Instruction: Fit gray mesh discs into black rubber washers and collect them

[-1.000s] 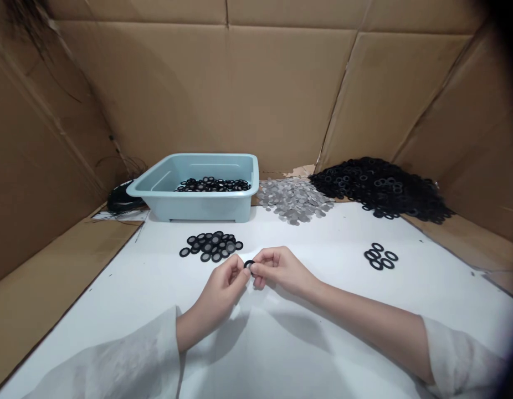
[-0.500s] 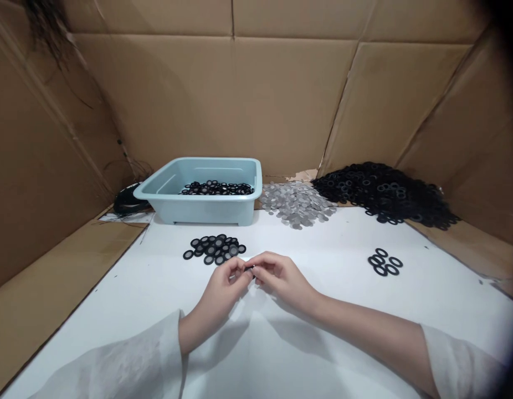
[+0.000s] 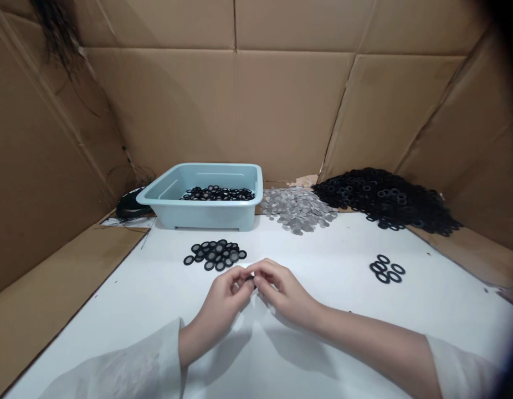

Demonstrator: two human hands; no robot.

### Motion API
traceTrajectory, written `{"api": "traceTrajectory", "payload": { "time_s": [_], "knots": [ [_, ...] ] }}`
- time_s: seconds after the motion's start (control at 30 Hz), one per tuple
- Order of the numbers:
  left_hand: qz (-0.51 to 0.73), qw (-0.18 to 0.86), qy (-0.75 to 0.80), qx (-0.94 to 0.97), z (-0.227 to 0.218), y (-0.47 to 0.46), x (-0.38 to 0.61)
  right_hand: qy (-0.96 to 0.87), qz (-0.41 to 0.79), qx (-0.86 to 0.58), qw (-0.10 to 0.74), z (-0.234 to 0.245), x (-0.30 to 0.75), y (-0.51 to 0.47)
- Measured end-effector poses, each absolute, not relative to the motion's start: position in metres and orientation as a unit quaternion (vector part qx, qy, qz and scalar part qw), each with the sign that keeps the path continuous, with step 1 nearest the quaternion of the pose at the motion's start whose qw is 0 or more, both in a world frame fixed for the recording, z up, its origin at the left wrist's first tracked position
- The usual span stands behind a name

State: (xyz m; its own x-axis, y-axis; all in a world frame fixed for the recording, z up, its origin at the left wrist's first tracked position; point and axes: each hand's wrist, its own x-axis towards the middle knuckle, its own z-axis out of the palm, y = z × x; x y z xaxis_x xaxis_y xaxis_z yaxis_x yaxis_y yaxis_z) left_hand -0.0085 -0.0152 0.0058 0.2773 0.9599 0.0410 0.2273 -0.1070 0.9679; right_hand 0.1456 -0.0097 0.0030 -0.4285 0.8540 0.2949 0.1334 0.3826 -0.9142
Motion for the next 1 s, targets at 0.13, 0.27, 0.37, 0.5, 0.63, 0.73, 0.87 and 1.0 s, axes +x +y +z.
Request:
{"api": "traceTrajectory", "payload": {
  "time_s": [0.13, 0.27, 0.37, 0.5, 0.63, 0.73, 0.87, 1.0],
  "knots": [
    [0.390, 0.506, 0.465, 0.613, 0.006, -0.016, -0.007, -0.677, 0.510, -0.345, 0.403, 0.000, 0.143, -0.009],
    [0.374, 0.474, 0.462, 0.649, 0.004, -0.017, -0.007, -0.743, 0.404, -0.352, 0.401, 0.003, 0.145, -0.009],
    [0.382, 0.495, 0.468, 0.625, 0.002, -0.015, -0.007, -0.743, 0.382, -0.360, 0.414, 0.004, 0.146, -0.010],
    [0.377, 0.519, 0.471, 0.605, 0.002, -0.015, -0.006, -0.732, 0.401, -0.365, 0.414, 0.003, 0.144, -0.010],
    [0.355, 0.474, 0.467, 0.657, 0.000, -0.020, -0.005, -0.791, 0.326, -0.338, 0.393, 0.005, 0.144, -0.012],
    [0.349, 0.410, 0.486, 0.689, 0.001, -0.017, -0.009, -0.807, 0.269, -0.355, 0.387, 0.010, 0.156, -0.010],
    [0.395, 0.246, 0.546, 0.697, 0.009, 0.006, -0.026, -0.795, 0.142, -0.481, 0.341, 0.018, 0.209, 0.000],
    [0.404, 0.088, 0.573, 0.708, 0.012, 0.034, -0.046, -0.707, 0.024, -0.679, 0.195, 0.020, 0.287, 0.001]
  ]
}}
